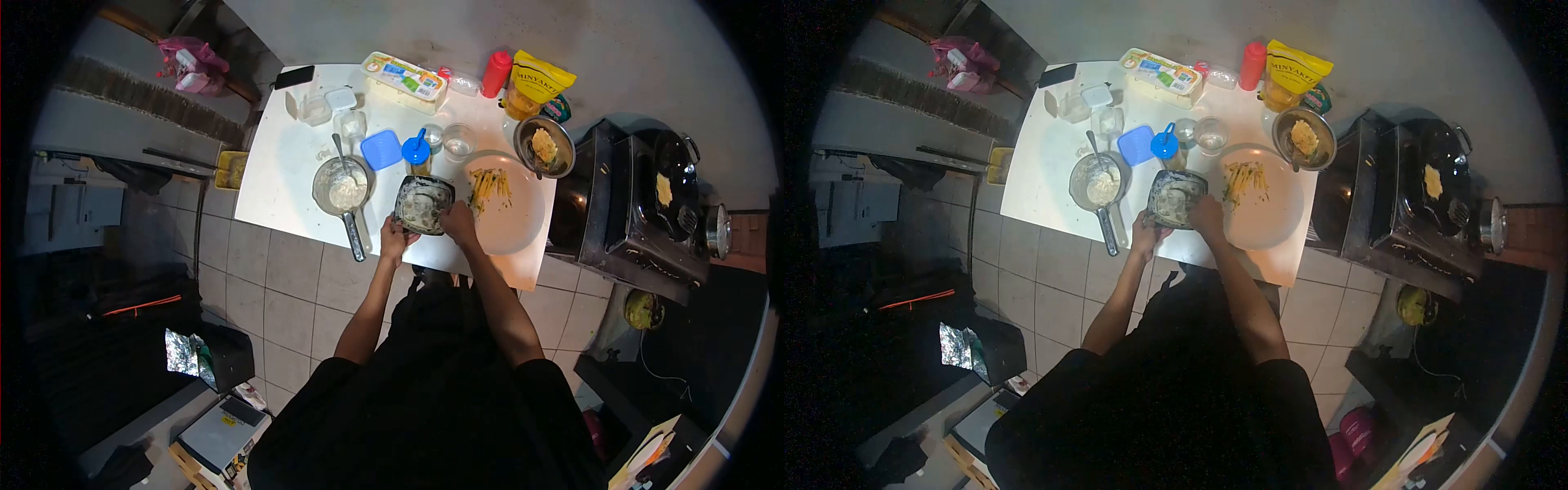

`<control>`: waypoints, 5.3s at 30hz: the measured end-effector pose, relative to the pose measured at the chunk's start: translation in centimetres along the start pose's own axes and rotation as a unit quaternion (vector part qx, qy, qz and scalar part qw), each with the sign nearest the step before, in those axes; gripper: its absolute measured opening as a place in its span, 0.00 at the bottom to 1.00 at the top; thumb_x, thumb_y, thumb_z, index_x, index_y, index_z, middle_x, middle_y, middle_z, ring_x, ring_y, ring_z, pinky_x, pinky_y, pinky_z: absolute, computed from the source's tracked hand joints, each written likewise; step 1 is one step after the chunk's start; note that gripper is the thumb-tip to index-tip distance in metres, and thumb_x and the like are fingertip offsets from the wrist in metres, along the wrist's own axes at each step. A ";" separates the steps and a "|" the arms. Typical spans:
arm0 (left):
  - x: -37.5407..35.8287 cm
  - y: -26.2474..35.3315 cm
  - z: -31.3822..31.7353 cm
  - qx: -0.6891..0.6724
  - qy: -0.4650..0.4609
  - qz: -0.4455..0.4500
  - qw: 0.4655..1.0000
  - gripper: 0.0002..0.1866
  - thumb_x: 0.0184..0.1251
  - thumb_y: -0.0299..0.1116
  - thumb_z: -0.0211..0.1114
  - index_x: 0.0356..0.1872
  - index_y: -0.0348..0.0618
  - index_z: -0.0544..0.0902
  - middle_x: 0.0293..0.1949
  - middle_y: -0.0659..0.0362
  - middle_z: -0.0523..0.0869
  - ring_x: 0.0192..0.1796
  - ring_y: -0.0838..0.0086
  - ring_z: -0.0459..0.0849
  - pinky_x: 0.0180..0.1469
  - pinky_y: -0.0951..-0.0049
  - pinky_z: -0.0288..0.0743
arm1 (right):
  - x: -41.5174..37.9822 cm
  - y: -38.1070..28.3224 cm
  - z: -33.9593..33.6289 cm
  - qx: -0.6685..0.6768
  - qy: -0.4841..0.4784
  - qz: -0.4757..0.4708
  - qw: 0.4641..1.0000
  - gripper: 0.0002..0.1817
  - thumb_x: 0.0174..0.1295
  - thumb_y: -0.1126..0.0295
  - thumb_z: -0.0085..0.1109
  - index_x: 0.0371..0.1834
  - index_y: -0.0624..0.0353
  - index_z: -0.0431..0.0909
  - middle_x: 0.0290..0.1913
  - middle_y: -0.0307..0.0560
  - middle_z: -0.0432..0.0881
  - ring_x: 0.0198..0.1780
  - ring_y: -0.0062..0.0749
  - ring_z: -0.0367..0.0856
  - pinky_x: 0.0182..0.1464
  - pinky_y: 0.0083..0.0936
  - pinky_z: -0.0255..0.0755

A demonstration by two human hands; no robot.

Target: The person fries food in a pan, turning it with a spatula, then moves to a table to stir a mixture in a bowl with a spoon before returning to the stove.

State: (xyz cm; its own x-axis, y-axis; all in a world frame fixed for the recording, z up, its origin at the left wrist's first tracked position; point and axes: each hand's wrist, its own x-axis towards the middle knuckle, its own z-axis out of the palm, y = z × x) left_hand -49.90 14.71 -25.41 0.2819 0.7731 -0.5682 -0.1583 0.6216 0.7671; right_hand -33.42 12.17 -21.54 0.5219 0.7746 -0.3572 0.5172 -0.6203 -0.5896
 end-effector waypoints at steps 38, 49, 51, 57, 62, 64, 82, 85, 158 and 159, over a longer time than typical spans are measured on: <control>1.0 -0.6 0.4 0.028 0.014 -0.010 0.999 0.20 0.74 0.22 0.36 0.65 0.37 0.55 0.51 0.40 0.76 0.42 0.56 0.86 0.46 0.60 0.86 | 1.1 3.0 2.0 -0.016 -0.048 -0.064 0.997 0.17 0.54 0.61 0.63 0.31 0.68 0.76 0.30 0.65 0.81 0.39 0.58 0.82 0.42 0.45 0.75; 0.4 0.0 0.8 0.013 0.019 -0.005 1.000 0.21 0.74 0.22 0.37 0.66 0.33 0.54 0.53 0.39 0.76 0.43 0.54 0.86 0.46 0.59 0.86 | -1.3 -0.5 -0.8 -0.104 -0.004 -0.118 0.987 0.12 0.57 0.65 0.56 0.34 0.66 0.78 0.32 0.64 0.81 0.39 0.59 0.82 0.41 0.48 0.75; 0.5 -0.2 0.7 0.028 0.016 -0.010 0.999 0.20 0.74 0.22 0.36 0.66 0.32 0.54 0.52 0.38 0.76 0.43 0.54 0.86 0.47 0.59 0.85 | -1.4 0.1 -0.6 -0.090 0.000 -0.097 0.991 0.16 0.58 0.61 0.60 0.36 0.66 0.78 0.31 0.63 0.81 0.39 0.60 0.81 0.42 0.48 0.75; 0.7 -0.3 0.5 0.024 -0.002 0.012 1.000 0.20 0.74 0.21 0.36 0.64 0.29 0.55 0.51 0.39 0.77 0.44 0.53 0.85 0.48 0.60 0.85 | -0.7 1.1 2.0 -0.043 -0.031 -0.063 0.997 0.17 0.58 0.61 0.59 0.31 0.69 0.76 0.32 0.65 0.80 0.38 0.61 0.81 0.43 0.50 0.74; 0.8 -0.8 0.5 0.012 -0.010 0.025 1.000 0.20 0.74 0.22 0.36 0.64 0.29 0.56 0.51 0.39 0.77 0.44 0.53 0.85 0.47 0.60 0.85 | -1.8 0.4 0.9 -0.084 -0.035 -0.090 0.992 0.14 0.59 0.65 0.53 0.41 0.66 0.77 0.39 0.68 0.80 0.43 0.60 0.81 0.45 0.48 0.75; 0.7 -0.5 0.7 0.012 -0.002 0.012 1.000 0.20 0.74 0.22 0.36 0.65 0.30 0.54 0.51 0.39 0.77 0.44 0.54 0.85 0.47 0.60 0.85 | -1.9 0.2 0.5 -0.087 -0.015 -0.095 0.992 0.15 0.59 0.64 0.55 0.37 0.67 0.77 0.37 0.68 0.80 0.41 0.60 0.81 0.43 0.49 0.75; 0.6 -0.2 0.6 0.004 0.010 0.009 1.000 0.20 0.73 0.21 0.37 0.65 0.32 0.55 0.49 0.39 0.78 0.42 0.56 0.86 0.45 0.61 0.86 | -1.0 0.3 -0.9 -0.090 0.005 -0.039 0.995 0.17 0.56 0.61 0.63 0.36 0.68 0.77 0.35 0.63 0.82 0.40 0.57 0.82 0.44 0.46 0.75; 0.4 0.2 0.7 0.035 0.018 0.003 0.999 0.20 0.73 0.22 0.37 0.64 0.32 0.56 0.49 0.41 0.78 0.42 0.56 0.86 0.45 0.62 0.86 | 0.9 2.0 -2.1 -0.072 0.012 -0.040 0.997 0.17 0.56 0.60 0.65 0.33 0.67 0.78 0.31 0.59 0.82 0.38 0.53 0.83 0.42 0.44 0.76; 0.7 1.1 -0.6 0.464 0.054 0.155 0.871 0.43 0.54 0.18 0.56 0.71 0.32 0.43 0.35 0.38 0.85 0.35 0.52 0.87 0.33 0.60 0.85 | 0.9 3.0 -2.6 -0.050 -0.022 -0.055 0.997 0.16 0.55 0.61 0.66 0.28 0.66 0.79 0.32 0.61 0.82 0.35 0.53 0.83 0.40 0.45 0.75; 0.6 1.3 -0.6 0.429 0.044 0.138 0.892 0.43 0.55 0.18 0.55 0.71 0.32 0.43 0.35 0.37 0.84 0.34 0.51 0.87 0.32 0.60 0.85 | 1.2 3.2 -2.2 -0.051 -0.028 -0.030 0.998 0.15 0.55 0.61 0.66 0.29 0.66 0.79 0.32 0.61 0.83 0.35 0.54 0.83 0.40 0.44 0.76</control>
State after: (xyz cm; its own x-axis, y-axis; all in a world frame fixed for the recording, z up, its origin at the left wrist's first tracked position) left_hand -50.54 16.04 -24.96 0.2632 0.9120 -0.3145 0.5821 0.1099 0.8057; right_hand -29.65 10.81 -22.26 0.4516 0.8142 -0.3649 0.6136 -0.5803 -0.5355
